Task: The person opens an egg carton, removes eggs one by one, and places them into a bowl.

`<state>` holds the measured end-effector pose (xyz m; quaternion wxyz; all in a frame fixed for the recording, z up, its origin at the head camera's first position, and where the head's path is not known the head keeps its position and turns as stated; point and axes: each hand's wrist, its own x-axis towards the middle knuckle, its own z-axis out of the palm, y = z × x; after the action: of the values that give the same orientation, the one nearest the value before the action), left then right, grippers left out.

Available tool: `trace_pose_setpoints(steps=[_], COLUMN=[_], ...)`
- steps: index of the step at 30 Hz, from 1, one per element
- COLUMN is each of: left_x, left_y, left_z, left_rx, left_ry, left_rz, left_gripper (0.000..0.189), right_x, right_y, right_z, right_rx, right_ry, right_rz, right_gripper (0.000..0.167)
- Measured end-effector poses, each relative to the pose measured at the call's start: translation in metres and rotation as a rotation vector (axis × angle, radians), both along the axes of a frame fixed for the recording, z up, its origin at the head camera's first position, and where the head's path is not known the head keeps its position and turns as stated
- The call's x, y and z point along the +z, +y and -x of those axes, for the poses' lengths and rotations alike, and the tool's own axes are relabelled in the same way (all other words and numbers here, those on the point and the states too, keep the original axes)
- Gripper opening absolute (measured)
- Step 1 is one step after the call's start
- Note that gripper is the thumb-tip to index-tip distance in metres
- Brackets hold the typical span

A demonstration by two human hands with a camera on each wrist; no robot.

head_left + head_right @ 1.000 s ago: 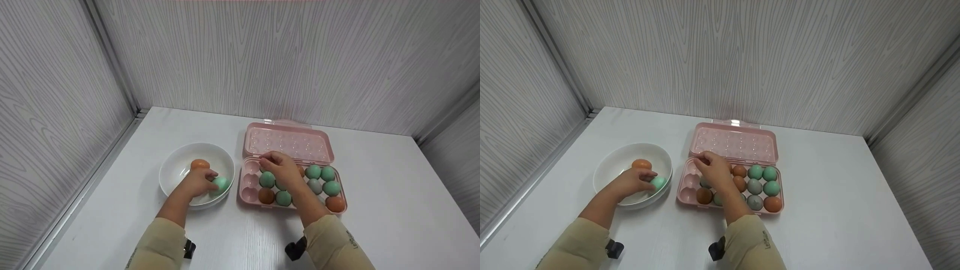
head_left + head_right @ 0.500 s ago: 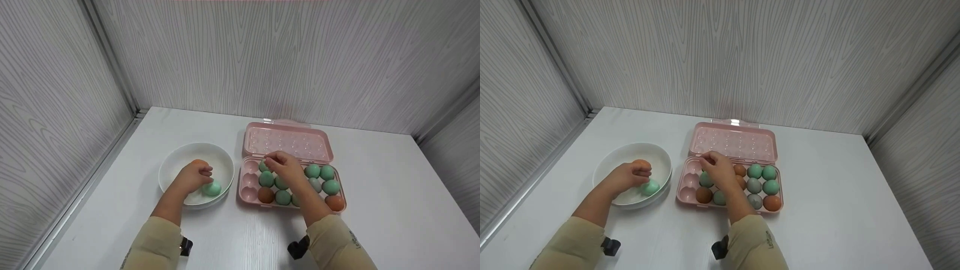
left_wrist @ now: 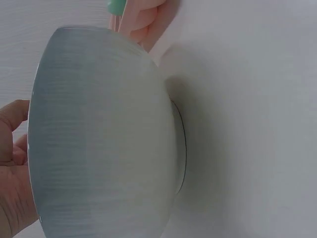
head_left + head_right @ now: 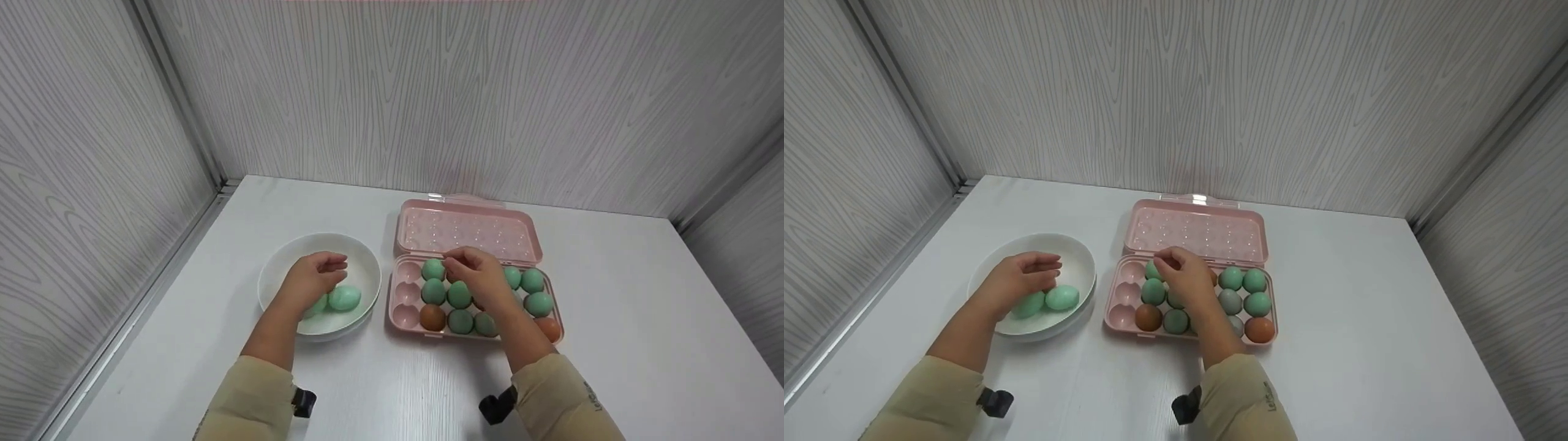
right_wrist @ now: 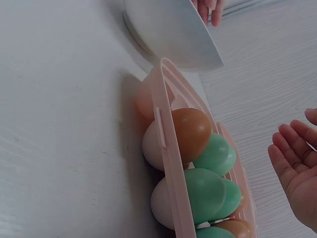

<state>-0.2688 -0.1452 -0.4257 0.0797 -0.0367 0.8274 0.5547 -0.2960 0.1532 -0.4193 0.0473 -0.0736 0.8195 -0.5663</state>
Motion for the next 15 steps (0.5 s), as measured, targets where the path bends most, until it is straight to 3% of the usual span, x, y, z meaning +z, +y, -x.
trace_pose_setpoints(steps=[9,15], left_x=[0.008,0.008], left_y=[0.020,0.031], left_z=[-0.009,-0.010], left_rx=[0.000,-0.003], left_ry=[0.096,0.104], left_rz=[-0.190,-0.232], left_gripper=[0.037,0.036], right_x=[-0.011,-0.028], right_y=[0.014,0.015], right_z=[-0.008,-0.013], right_rx=[0.044,0.081], right_ry=[0.059,0.099], right_rz=[-0.121,-0.197], right_gripper=[0.026,0.027])
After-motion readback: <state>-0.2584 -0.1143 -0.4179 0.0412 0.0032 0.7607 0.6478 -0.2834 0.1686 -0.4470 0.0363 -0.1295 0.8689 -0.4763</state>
